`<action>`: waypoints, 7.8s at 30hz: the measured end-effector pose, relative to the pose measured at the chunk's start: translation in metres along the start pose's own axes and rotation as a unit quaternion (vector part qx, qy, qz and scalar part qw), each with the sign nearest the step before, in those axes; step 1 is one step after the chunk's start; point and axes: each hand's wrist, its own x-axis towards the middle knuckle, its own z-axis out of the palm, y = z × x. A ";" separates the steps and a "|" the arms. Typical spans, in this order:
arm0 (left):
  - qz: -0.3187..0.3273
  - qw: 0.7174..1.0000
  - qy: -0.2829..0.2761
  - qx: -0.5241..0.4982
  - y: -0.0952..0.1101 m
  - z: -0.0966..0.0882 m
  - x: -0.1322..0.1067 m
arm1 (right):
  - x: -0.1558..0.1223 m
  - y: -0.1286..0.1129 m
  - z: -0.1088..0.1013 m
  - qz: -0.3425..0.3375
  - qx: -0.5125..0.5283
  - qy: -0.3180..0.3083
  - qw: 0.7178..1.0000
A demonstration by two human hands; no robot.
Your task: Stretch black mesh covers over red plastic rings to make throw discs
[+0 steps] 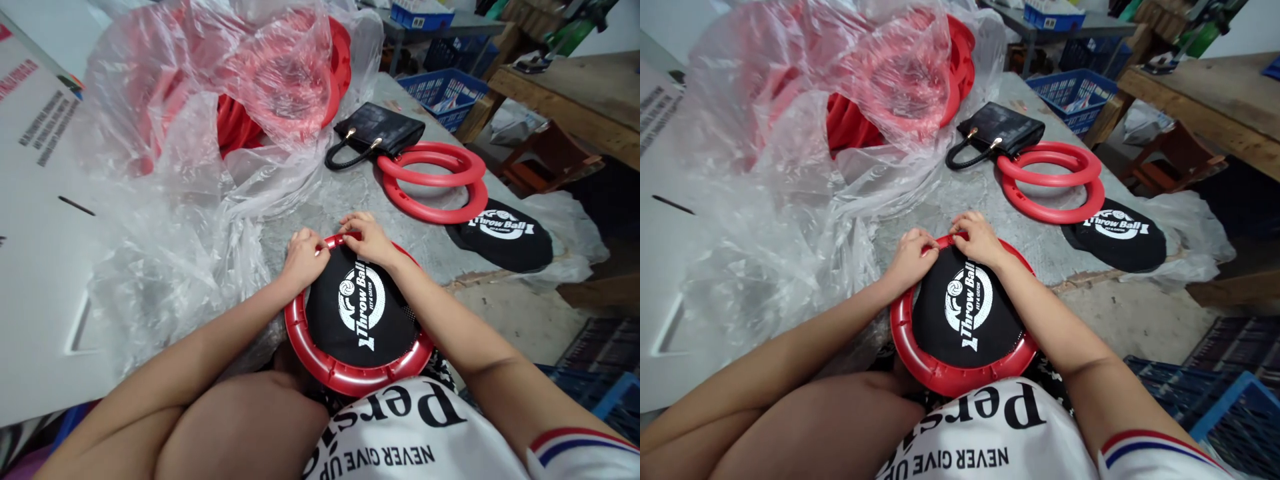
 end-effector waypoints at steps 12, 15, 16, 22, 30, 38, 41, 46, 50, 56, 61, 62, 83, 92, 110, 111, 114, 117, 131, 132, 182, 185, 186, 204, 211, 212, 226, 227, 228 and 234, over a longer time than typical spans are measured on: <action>-0.072 0.997 -0.001 -0.041 0.002 0.011 0.010 | 0.012 0.004 0.007 0.036 -0.001 -0.146 0.989; -0.084 0.994 0.013 -0.067 -0.001 0.012 0.010 | 0.013 0.007 0.008 0.045 0.029 -0.138 0.989; -0.085 0.994 0.016 -0.073 -0.002 0.013 0.010 | 0.013 0.008 0.009 0.047 0.034 -0.134 0.989; -0.085 0.993 0.023 -0.078 -0.002 0.013 0.010 | 0.012 0.008 0.010 0.050 0.034 -0.123 0.991; -0.086 0.992 0.035 -0.081 -0.003 0.015 0.010 | 0.012 0.009 0.012 0.048 0.021 -0.118 0.992; -0.088 0.992 0.036 -0.080 -0.004 0.016 0.011 | 0.011 0.007 0.012 0.045 0.004 -0.120 0.992; -0.085 0.993 0.034 -0.079 -0.004 0.016 0.011 | 0.012 0.007 0.012 0.045 -0.001 -0.123 0.991; -0.077 0.993 0.036 -0.079 -0.005 0.016 0.011 | 0.013 0.007 0.012 0.043 -0.004 -0.131 0.990; -0.075 0.994 0.037 -0.073 -0.005 0.016 0.011 | 0.013 0.006 0.012 0.044 -0.001 -0.131 0.990; -0.083 0.994 0.030 -0.062 -0.004 0.016 0.012 | 0.014 0.006 0.013 0.051 -0.010 -0.131 0.990; -0.082 0.995 0.028 -0.053 -0.004 0.017 0.014 | 0.013 -0.003 0.011 0.066 -0.040 -0.134 0.988; -0.084 0.995 0.028 -0.051 -0.003 0.017 0.014 | 0.013 -0.006 0.010 0.076 -0.053 -0.135 0.986; 0.075 0.994 0.028 0.073 0.021 -0.009 0.000 | -0.031 0.003 -0.022 0.202 -0.193 -0.068 0.958; 0.122 0.964 -0.056 0.230 0.031 0.004 -0.007 | -0.093 -0.001 -0.019 0.167 -0.224 0.013 0.960; 0.011 0.970 -0.142 0.199 0.054 -0.007 -0.003 | -0.090 0.009 -0.027 0.117 -0.159 0.004 0.980; -0.006 0.971 -0.146 0.192 0.053 -0.009 -0.001 | -0.089 0.009 -0.028 0.114 -0.156 0.000 0.981; -0.010 0.975 -0.141 0.171 0.048 -0.009 0.005 | -0.088 0.009 -0.030 0.105 -0.150 -0.006 0.983; -0.002 0.979 -0.129 0.156 0.042 -0.007 0.010 | -0.088 0.009 -0.030 0.102 -0.152 -0.007 0.983; 0.032 0.993 -0.051 0.098 0.030 0.001 0.021 | -0.057 -0.009 -0.038 0.126 -0.147 -0.025 0.981; 0.029 0.996 -0.039 0.081 0.026 0.003 0.022 | -0.046 -0.010 -0.037 0.112 -0.131 -0.021 0.985; -0.048 0.998 -0.037 -0.024 0.013 0.011 0.035 | 0.008 0.007 0.005 0.129 -0.058 -0.073 0.987; -0.032 0.997 -0.040 -0.050 0.007 0.011 0.034 | 0.006 0.001 0.005 0.113 -0.078 -0.027 0.990; -0.027 0.997 -0.038 -0.054 0.005 0.011 0.033 | 0.006 -0.001 0.005 0.085 -0.077 -0.007 0.993; 0.058 0.994 -0.094 -0.010 0.012 -0.005 0.019 | 0.011 0.004 0.011 0.007 0.028 -0.100 0.995; 0.016 0.997 -0.054 -0.058 -0.006 -0.007 0.014 | 0.010 0.002 0.011 -0.008 0.023 -0.120 0.993; 0.005 0.996 -0.050 -0.075 -0.007 -0.006 0.014 | 0.011 0.002 0.011 -0.005 0.018 -0.122 0.992; -0.071 0.988 -0.002 -0.136 -0.012 0.003 0.022 | 0.015 -0.001 0.016 0.040 -0.017 -0.127 0.991; -0.071 0.988 -0.002 -0.134 -0.012 0.004 0.023 | 0.015 -0.001 0.016 0.042 -0.021 -0.128 0.991; -0.070 0.989 -0.001 -0.132 -0.013 0.004 0.023 | 0.015 -0.002 0.016 0.043 -0.024 -0.128 0.991; -0.067 0.990 0.000 -0.128 -0.013 0.004 0.022 | 0.014 -0.004 0.015 0.055 -0.033 -0.129 0.990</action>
